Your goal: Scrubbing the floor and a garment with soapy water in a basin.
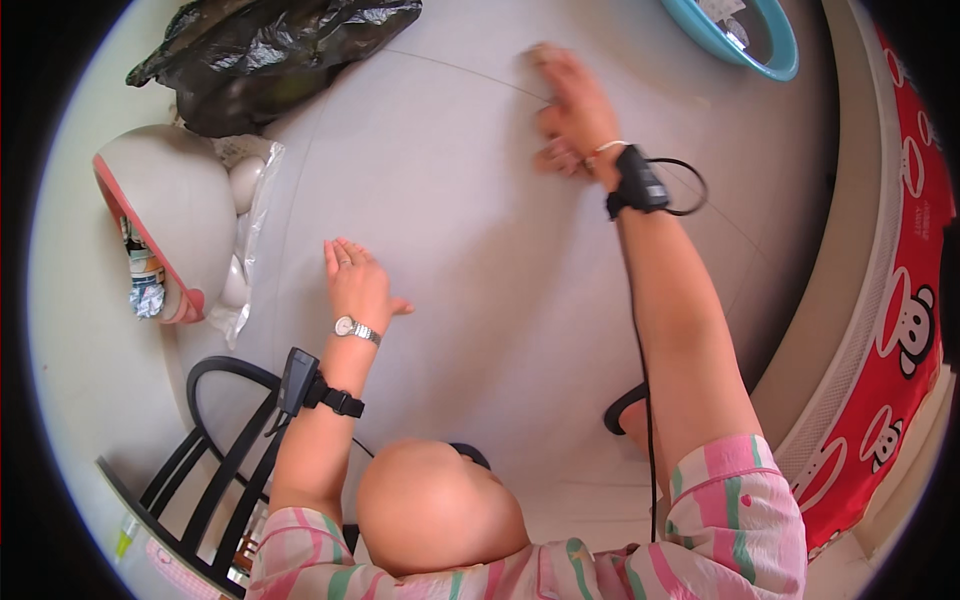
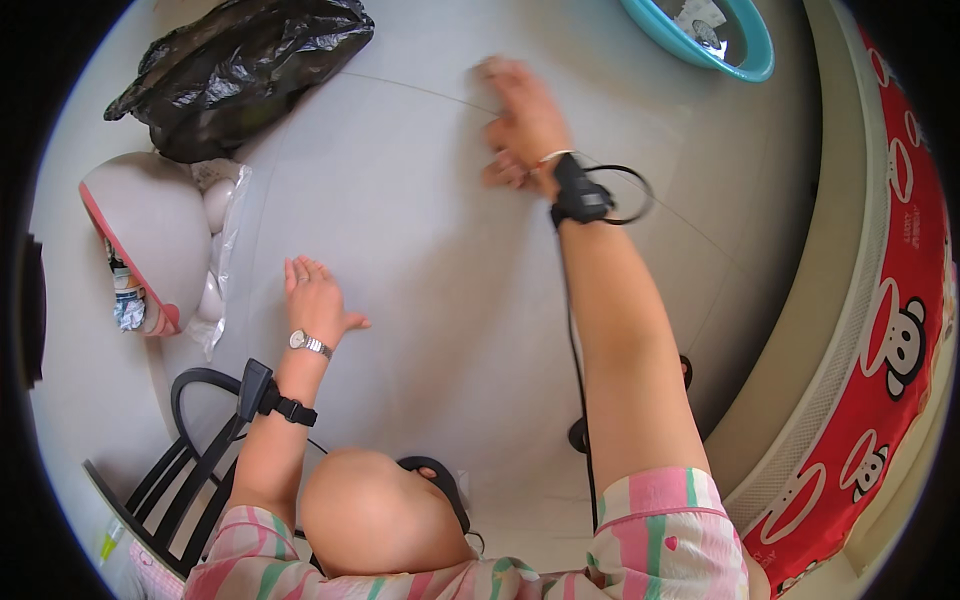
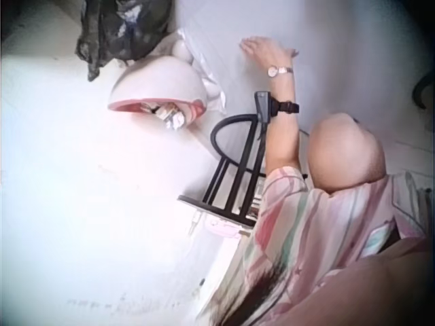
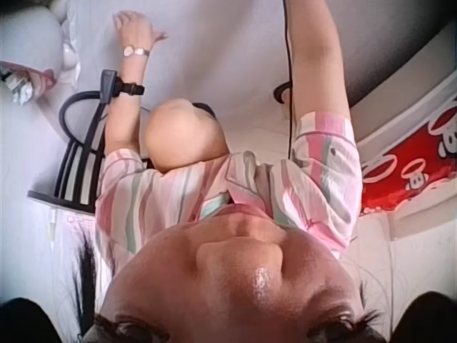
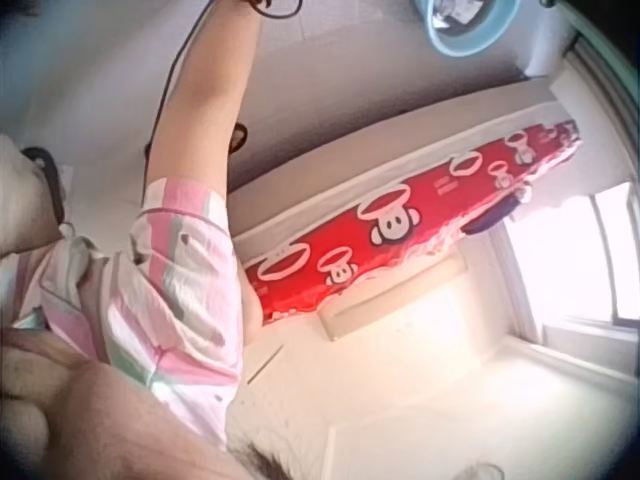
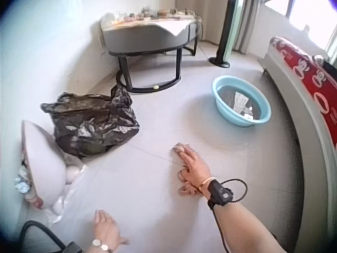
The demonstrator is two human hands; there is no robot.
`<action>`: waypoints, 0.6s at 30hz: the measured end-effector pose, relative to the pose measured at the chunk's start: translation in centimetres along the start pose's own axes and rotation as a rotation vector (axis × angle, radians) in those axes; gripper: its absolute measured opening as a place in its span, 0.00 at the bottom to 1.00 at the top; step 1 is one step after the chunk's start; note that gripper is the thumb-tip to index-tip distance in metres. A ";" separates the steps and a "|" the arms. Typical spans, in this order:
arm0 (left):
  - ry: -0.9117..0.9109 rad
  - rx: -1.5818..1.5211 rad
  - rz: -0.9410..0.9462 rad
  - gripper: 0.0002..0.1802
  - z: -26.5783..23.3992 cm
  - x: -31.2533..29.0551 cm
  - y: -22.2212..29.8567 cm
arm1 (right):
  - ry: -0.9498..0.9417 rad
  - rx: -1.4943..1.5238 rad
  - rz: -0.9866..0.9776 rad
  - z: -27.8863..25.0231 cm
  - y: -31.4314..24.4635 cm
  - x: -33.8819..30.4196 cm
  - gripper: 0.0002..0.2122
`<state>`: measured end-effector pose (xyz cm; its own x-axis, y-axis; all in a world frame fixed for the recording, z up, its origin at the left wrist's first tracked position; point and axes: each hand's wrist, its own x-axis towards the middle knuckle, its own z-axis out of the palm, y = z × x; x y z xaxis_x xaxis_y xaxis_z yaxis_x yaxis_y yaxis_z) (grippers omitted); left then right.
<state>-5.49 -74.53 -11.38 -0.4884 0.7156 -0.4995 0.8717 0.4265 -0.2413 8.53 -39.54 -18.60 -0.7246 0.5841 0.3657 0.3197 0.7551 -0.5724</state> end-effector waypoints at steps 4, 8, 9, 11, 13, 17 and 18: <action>-0.020 0.051 -0.017 0.64 0.0 -0.9 -0.6 | -0.463 0.259 -0.356 4.9 -10.7 -5.4 0.42; -0.062 0.100 0.020 0.62 0.3 -1.2 -0.4 | -0.753 0.357 -0.462 1.2 -18.9 -18.8 0.41; -0.052 0.106 0.018 0.62 0.1 -1.0 -0.4 | -0.791 0.381 -0.476 -0.2 -20.2 -22.1 0.39; -0.051 0.120 0.011 0.63 -0.5 -0.9 -0.6 | -1.093 0.384 -0.536 -0.7 -21.8 -32.3 0.33; -0.143 0.095 0.050 0.62 -0.1 -1.2 0.0 | -1.011 0.449 -0.736 -4.6 -20.1 -39.4 0.28; -0.068 0.060 0.035 0.62 0.6 -2.3 -0.9 | -1.468 0.636 -0.320 -6.2 -17.5 -31.1 0.47; -0.059 0.076 0.005 0.63 0.7 -2.6 -1.0 | -1.279 0.426 -0.268 -6.4 -16.0 -29.2 0.57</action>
<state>-5.09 -77.21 -10.38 -0.4824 0.6827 -0.5489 0.8760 0.3779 -0.2997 28.47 -66.79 -15.44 -0.8602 -0.4180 -0.2921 0.0400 0.5157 -0.8559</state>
